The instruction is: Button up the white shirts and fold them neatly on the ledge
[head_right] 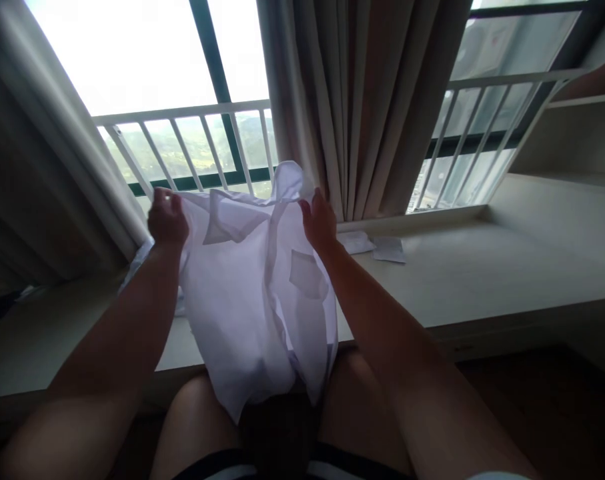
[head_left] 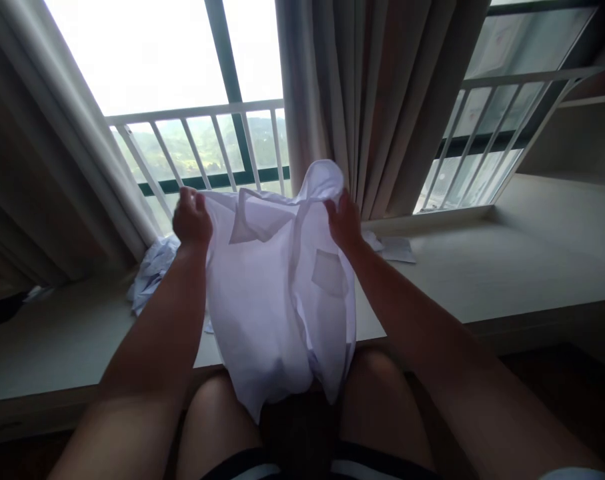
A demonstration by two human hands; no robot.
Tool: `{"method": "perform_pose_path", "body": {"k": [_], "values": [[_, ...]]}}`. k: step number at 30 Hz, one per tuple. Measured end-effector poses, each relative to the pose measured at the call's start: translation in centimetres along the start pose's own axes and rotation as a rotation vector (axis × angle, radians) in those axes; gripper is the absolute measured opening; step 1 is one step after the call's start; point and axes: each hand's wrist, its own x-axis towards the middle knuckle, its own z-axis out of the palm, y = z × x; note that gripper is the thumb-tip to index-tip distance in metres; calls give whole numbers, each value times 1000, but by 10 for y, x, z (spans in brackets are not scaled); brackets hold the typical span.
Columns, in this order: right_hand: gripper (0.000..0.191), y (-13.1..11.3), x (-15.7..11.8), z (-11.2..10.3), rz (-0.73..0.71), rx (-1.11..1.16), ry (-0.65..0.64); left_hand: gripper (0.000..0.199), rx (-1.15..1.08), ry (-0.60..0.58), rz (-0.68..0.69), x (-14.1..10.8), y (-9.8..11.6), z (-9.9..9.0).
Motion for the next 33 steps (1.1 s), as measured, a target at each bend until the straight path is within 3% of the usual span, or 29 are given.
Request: {"method": "perform_pose_path", "body": {"k": [2, 5, 8, 11, 13, 15, 19, 23, 27, 33], "values": [[62, 14, -13, 33, 239, -160, -152, 37, 96, -276, -8, -10, -1, 32], [72, 40, -81, 79, 524, -370, -494, 44, 189, -518, -27, -78, -18, 82], [72, 64, -174, 106, 527, -441, -714, 52, 236, -694, -51, -177, -46, 114], [73, 85, -247, 112, 498, -440, -880, 58, 252, -842, -68, -264, -79, 126], [75, 95, -275, 108, 429, -443, -917, 63, 272, -888, -57, -303, -100, 127], [74, 102, -290, 101, 328, -450, -904, 67, 330, -865, -7, -327, -119, 123], [71, 110, -301, 89, 163, -441, -839, 71, 429, -790, 27, -347, -144, 115], [71, 112, -304, 85, 109, -424, -817, 74, 454, -804, 31, -352, -148, 112], [72, 109, -301, 84, 102, -411, -859, 77, 437, -916, -15, -343, -146, 112], [76, 112, -279, 82, 94, -364, -1080, 84, 402, -1125, -81, -321, -148, 113]]}}
